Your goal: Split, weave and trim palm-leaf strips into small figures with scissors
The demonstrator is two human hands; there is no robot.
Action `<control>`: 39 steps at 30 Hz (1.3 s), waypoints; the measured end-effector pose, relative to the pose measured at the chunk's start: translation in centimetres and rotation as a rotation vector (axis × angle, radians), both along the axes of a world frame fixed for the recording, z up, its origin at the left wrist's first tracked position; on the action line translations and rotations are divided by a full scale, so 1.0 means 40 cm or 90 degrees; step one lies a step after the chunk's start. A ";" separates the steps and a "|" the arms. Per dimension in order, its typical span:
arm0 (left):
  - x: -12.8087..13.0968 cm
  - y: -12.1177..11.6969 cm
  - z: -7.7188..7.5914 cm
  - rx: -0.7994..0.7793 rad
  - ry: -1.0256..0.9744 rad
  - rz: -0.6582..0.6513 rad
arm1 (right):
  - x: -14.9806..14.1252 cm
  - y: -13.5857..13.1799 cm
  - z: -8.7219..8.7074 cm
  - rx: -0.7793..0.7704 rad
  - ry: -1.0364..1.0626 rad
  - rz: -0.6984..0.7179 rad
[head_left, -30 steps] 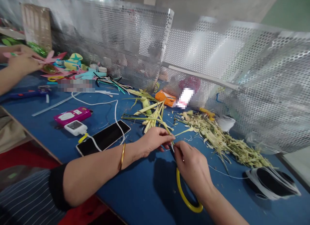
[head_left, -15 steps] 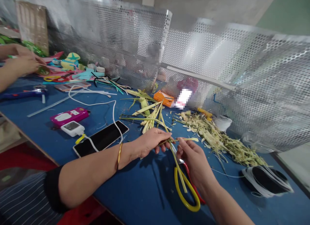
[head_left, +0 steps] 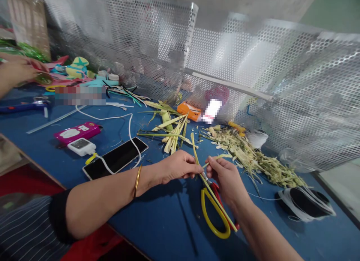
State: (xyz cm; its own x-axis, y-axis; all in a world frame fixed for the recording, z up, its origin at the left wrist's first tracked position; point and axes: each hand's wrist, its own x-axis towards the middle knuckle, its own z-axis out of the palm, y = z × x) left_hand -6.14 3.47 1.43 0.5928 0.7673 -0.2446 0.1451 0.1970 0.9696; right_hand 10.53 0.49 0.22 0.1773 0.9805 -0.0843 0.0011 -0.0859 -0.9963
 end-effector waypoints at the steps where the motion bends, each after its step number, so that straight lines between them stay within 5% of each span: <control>1: -0.001 -0.002 0.003 0.001 0.002 0.006 | 0.011 -0.004 0.012 -0.020 -0.097 0.038; 4: -0.002 -0.007 0.010 0.014 0.006 0.015 | 0.038 -0.025 0.056 0.062 -0.459 0.018; 7: 0.001 -0.015 0.009 0.046 0.018 -0.012 | 0.035 -0.045 0.087 0.237 -0.622 -0.052; 9: 0.003 -0.020 0.001 0.077 0.029 -0.049 | 0.018 -0.048 0.089 0.285 -0.592 0.023; 12: 0.007 -0.027 -0.014 0.110 0.055 -0.085 | -0.007 -0.040 0.072 0.190 -0.416 0.152; 15: 0.008 -0.029 -0.022 0.112 0.050 -0.088 | -0.020 -0.032 0.053 0.073 -0.236 0.137; 18: 0.005 -0.027 -0.017 0.109 0.031 -0.105 | -0.023 -0.033 0.039 0.096 -0.187 0.073; 27: 0.004 -0.030 -0.003 0.059 0.031 -0.116 | -0.023 -0.031 0.018 0.167 -0.313 0.014; 34: 0.005 -0.003 -0.008 -0.125 -0.187 0.079 | 0.019 -0.064 0.101 0.459 -0.720 -0.119; 39: 0.005 0.009 -0.006 -0.135 -0.310 0.170 | -0.016 -0.081 0.073 0.329 -0.659 0.045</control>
